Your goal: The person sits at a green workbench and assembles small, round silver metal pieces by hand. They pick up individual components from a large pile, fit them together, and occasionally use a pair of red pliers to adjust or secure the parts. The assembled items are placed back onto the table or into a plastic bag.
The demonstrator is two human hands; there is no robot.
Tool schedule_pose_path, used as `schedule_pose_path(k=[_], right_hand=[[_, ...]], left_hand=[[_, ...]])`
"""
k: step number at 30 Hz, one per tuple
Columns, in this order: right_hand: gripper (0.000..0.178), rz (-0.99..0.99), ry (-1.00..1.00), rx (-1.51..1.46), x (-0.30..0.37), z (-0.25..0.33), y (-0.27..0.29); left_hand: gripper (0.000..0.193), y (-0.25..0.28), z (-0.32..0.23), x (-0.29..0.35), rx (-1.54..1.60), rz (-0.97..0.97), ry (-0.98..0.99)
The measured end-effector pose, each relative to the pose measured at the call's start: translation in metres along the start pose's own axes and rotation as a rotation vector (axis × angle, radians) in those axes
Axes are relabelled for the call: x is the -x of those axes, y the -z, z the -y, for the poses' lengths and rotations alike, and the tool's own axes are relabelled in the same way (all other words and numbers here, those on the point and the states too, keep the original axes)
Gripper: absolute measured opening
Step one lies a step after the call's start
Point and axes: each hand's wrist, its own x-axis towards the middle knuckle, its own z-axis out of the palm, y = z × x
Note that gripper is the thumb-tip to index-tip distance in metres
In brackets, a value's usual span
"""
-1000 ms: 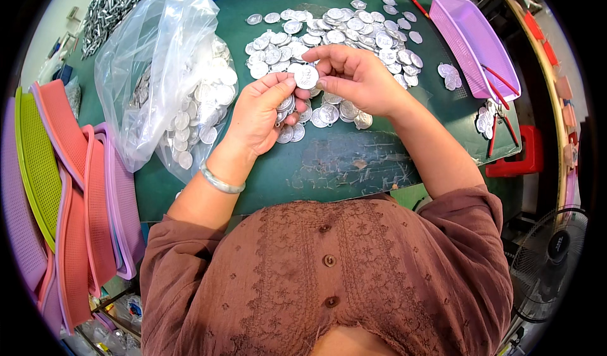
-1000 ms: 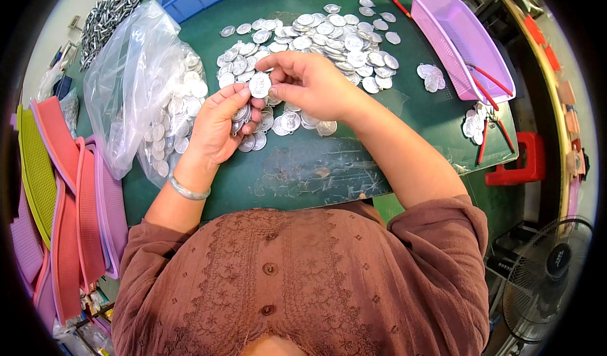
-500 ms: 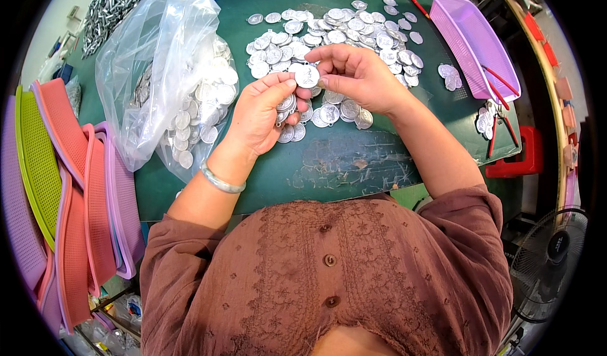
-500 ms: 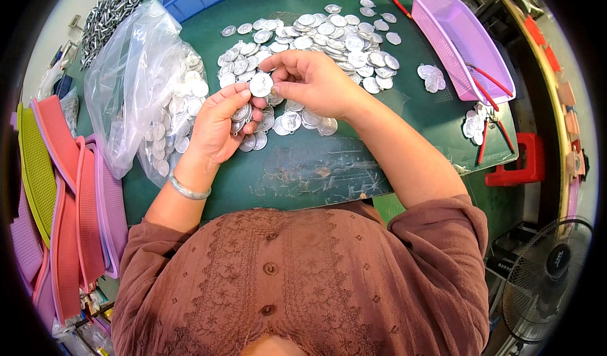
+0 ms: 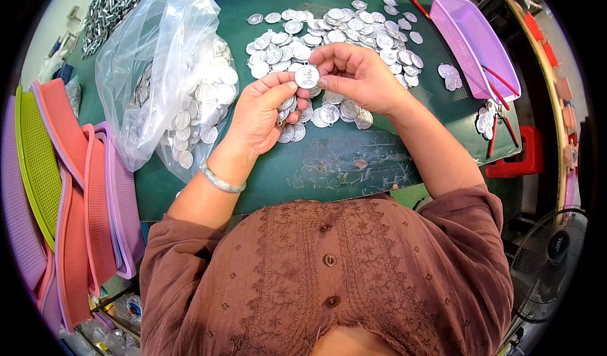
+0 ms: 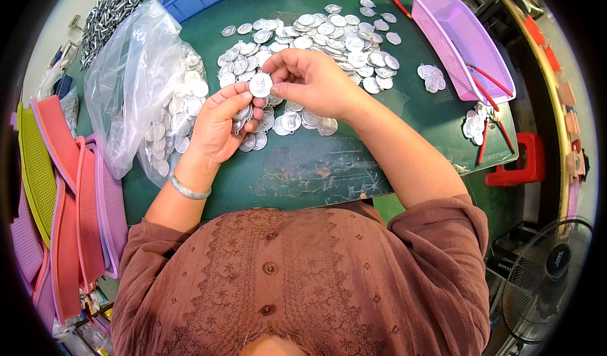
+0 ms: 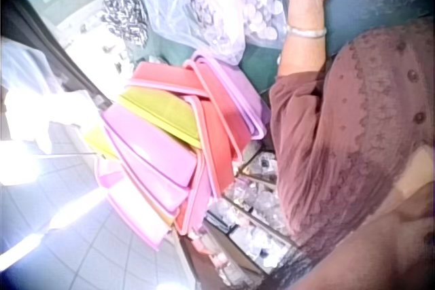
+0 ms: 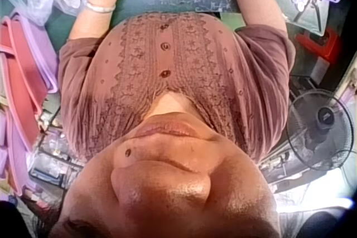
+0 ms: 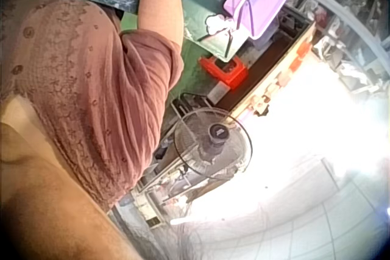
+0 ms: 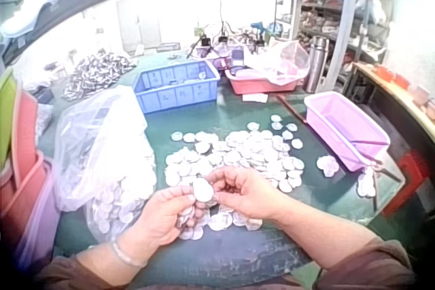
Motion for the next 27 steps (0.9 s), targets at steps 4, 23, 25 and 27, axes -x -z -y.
schedule_pose_path(k=[4,23,25,27], right_hand=[[0.019,0.000,0.012,-0.027,-0.0003,-0.0006,-0.0003],[0.008,-0.054,-0.311,-0.307,0.0004,0.0034,-0.0015],[0.008,-0.059,-0.330,-0.318,0.0002,0.0033,-0.0020],[0.009,-0.058,-0.333,-0.329,0.0004,0.0032,-0.0021]], left_hand=[[0.013,0.0008,0.0005,-0.0006,0.014,-0.003,-0.006],[0.011,-0.0035,0.0022,0.0010,-0.179,-0.039,-0.095],[0.011,-0.0029,0.0022,0.0012,-0.199,-0.043,-0.102],[0.012,-0.0033,0.0015,0.0016,-0.218,-0.041,-0.104]])
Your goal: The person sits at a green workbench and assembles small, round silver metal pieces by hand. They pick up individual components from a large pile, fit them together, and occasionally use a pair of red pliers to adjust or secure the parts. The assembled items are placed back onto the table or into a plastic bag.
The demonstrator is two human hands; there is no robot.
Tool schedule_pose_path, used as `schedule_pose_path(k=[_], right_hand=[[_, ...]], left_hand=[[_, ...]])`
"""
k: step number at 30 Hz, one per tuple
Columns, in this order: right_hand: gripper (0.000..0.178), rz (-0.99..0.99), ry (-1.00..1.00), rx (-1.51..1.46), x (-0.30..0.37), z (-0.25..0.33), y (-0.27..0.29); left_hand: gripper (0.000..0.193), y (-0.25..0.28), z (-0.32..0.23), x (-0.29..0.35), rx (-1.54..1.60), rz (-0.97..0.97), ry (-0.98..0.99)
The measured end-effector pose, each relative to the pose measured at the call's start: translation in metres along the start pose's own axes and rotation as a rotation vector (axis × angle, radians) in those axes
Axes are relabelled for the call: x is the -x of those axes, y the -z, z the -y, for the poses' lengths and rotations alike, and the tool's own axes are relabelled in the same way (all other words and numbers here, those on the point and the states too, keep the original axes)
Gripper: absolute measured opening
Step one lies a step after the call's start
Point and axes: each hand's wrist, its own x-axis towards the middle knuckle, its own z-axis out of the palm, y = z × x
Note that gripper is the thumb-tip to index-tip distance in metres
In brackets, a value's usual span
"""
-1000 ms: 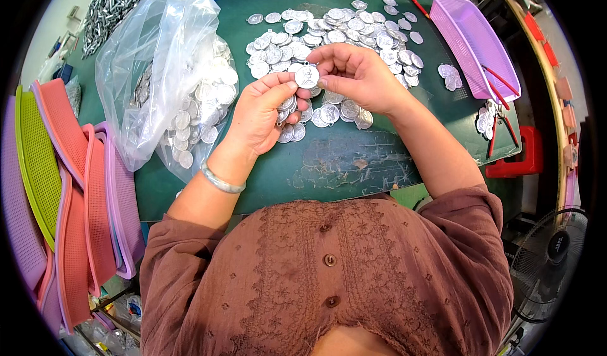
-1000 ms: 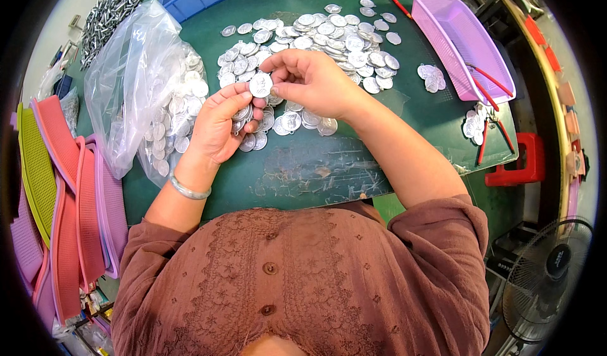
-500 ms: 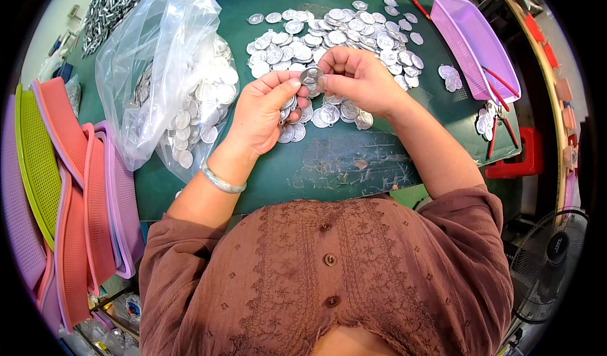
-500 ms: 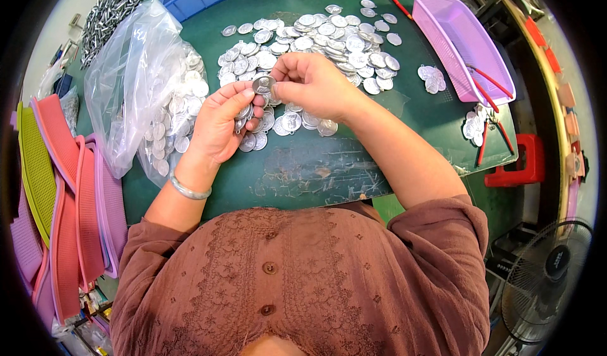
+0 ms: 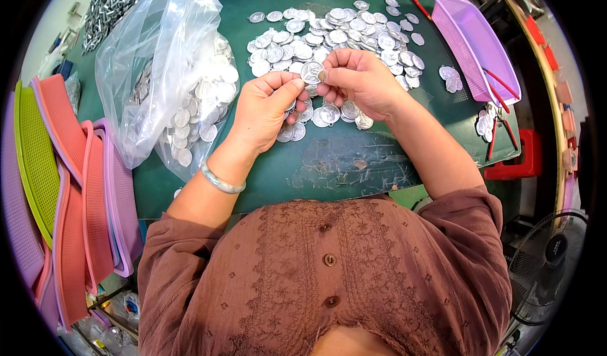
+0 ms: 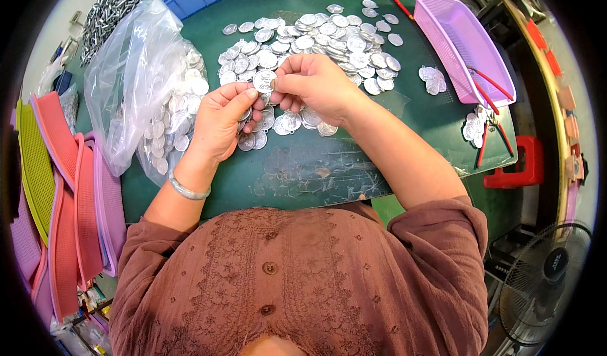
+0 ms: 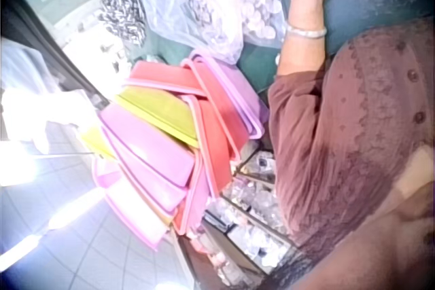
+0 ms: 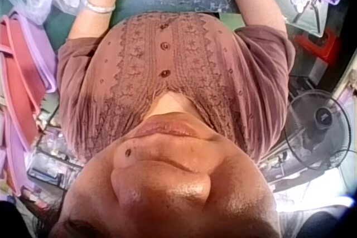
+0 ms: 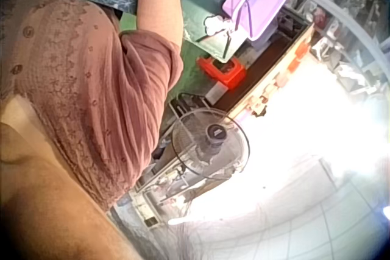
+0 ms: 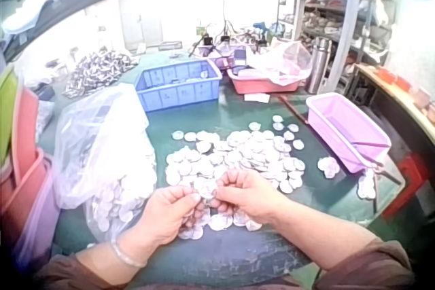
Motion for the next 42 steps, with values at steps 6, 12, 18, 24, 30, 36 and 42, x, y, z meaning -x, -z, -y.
schedule_pose_path(k=[6,12,18,24,30,36,42], right_hand=[[0.009,0.008,-0.013,-0.016,0.000,0.000,0.000],[0.009,0.016,-0.025,-0.004,0.000,0.001,-0.001],[0.007,0.048,-0.053,-0.001,0.000,0.000,0.000],[0.007,0.070,-0.052,0.021,0.001,0.001,0.000],[0.007,0.072,-0.009,0.106,0.002,0.002,-0.001],[0.010,0.037,0.134,0.256,0.001,-0.002,-0.001],[0.009,-0.096,0.761,0.921,0.000,-0.004,-0.002]], left_hand=[[0.012,-0.001,0.000,0.001,-0.032,-0.015,-0.020],[0.010,0.000,0.000,0.000,-0.051,-0.008,-0.024],[0.009,-0.001,-0.001,0.001,-0.059,-0.025,-0.011],[0.009,-0.001,-0.002,0.001,-0.057,-0.029,-0.003],[0.009,-0.001,-0.003,0.001,-0.068,-0.032,-0.017],[0.012,0.001,-0.002,0.000,0.032,-0.003,-0.011],[0.013,0.001,-0.010,0.001,0.206,0.059,0.096]])
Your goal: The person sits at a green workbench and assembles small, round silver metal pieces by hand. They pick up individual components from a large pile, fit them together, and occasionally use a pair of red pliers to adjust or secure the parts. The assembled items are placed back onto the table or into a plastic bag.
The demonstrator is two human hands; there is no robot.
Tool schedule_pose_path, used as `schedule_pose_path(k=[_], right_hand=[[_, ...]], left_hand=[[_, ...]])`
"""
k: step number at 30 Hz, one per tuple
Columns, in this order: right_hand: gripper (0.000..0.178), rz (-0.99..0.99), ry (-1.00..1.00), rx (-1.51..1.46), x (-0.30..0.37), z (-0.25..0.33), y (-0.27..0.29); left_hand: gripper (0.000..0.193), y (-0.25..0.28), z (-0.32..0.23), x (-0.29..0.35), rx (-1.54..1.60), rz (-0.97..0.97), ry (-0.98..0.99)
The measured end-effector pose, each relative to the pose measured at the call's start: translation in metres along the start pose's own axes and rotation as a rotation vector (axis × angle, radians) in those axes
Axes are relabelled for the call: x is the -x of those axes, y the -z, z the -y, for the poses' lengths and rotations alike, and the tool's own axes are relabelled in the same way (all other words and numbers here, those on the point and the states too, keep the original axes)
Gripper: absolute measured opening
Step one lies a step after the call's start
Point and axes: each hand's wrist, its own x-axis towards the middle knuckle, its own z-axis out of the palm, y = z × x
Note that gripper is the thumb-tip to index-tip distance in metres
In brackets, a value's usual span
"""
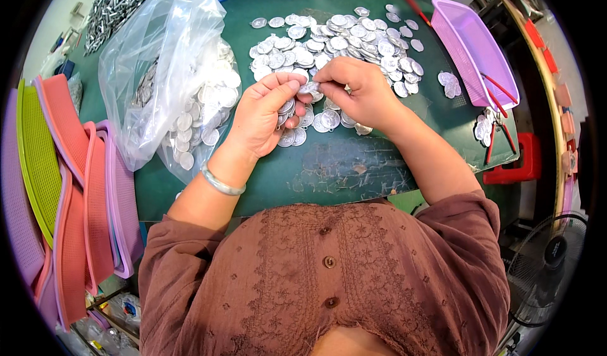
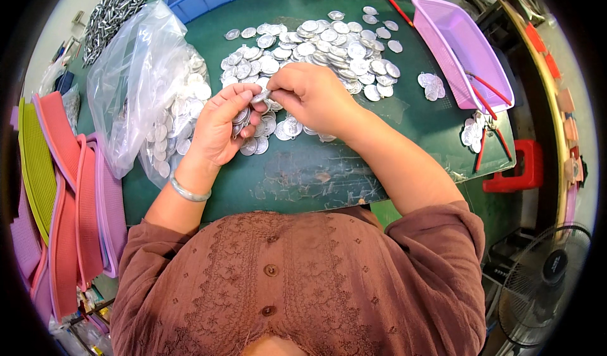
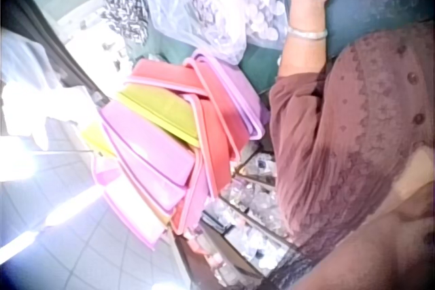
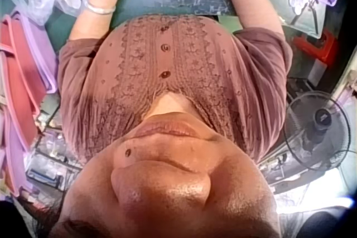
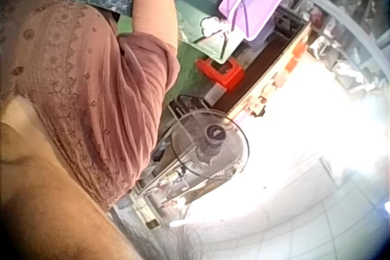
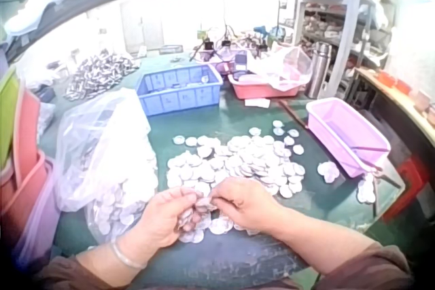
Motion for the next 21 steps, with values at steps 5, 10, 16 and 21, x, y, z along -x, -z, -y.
schedule_pose_path(k=[5,10,16,21], right_hand=[[0.013,-0.034,0.019,0.024,-0.001,0.003,0.000],[0.016,-0.047,0.042,0.047,0.001,-0.002,-0.002],[0.012,-0.045,-0.132,-0.086,-0.013,-0.004,0.027],[0.015,-0.100,-0.169,0.298,-0.052,-0.039,0.110]], left_hand=[[0.019,-0.002,0.003,0.000,-0.098,-0.037,-0.123],[0.030,-0.003,-0.003,0.006,-0.075,-0.059,-0.025],[0.025,0.018,-0.004,-0.005,0.426,0.030,0.103],[0.011,0.022,-0.001,-0.008,0.503,0.045,0.122]])
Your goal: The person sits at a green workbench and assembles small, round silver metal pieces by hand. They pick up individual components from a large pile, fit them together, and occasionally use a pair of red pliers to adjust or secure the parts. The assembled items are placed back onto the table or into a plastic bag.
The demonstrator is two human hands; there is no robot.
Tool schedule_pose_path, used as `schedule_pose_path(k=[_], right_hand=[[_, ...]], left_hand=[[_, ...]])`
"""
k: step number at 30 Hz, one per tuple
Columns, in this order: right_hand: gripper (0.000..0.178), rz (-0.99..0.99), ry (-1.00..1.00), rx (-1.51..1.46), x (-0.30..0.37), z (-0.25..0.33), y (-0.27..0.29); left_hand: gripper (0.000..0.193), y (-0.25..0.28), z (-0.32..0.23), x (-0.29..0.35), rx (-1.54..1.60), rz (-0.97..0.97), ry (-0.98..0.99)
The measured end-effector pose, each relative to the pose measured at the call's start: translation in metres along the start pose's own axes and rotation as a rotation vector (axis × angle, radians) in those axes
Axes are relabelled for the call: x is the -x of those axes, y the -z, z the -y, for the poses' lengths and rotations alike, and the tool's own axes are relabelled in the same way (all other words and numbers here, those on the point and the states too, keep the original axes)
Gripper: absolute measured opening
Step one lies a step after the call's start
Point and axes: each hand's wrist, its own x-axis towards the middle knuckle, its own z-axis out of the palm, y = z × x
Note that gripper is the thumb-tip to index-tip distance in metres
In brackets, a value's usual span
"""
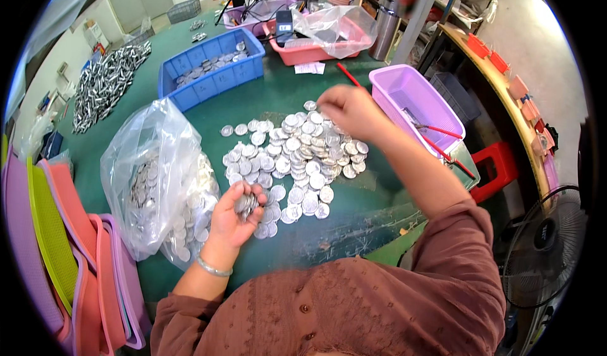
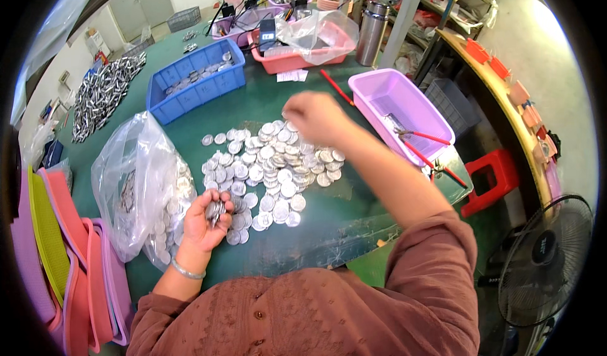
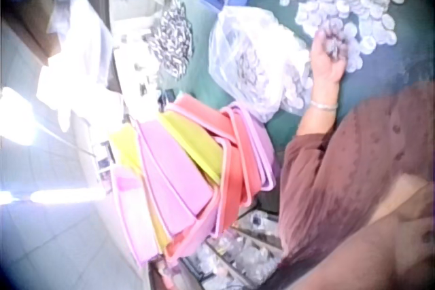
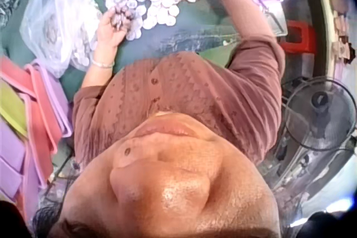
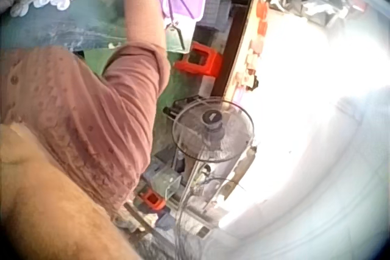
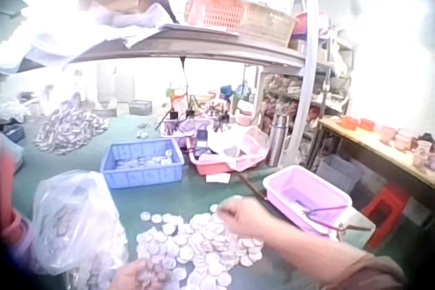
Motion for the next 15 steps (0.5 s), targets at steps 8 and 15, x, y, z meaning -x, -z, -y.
schedule_pose_path(k=[8,15], right_hand=[[0.017,-0.089,-0.269,0.614,-0.132,-0.132,0.061],[0.049,0.187,-0.326,0.472,-0.206,-0.219,0.022]], left_hand=[[0.008,-0.009,0.001,0.003,-0.200,-0.037,0.033],[0.012,-0.011,-0.007,0.005,-0.253,0.002,0.025]])
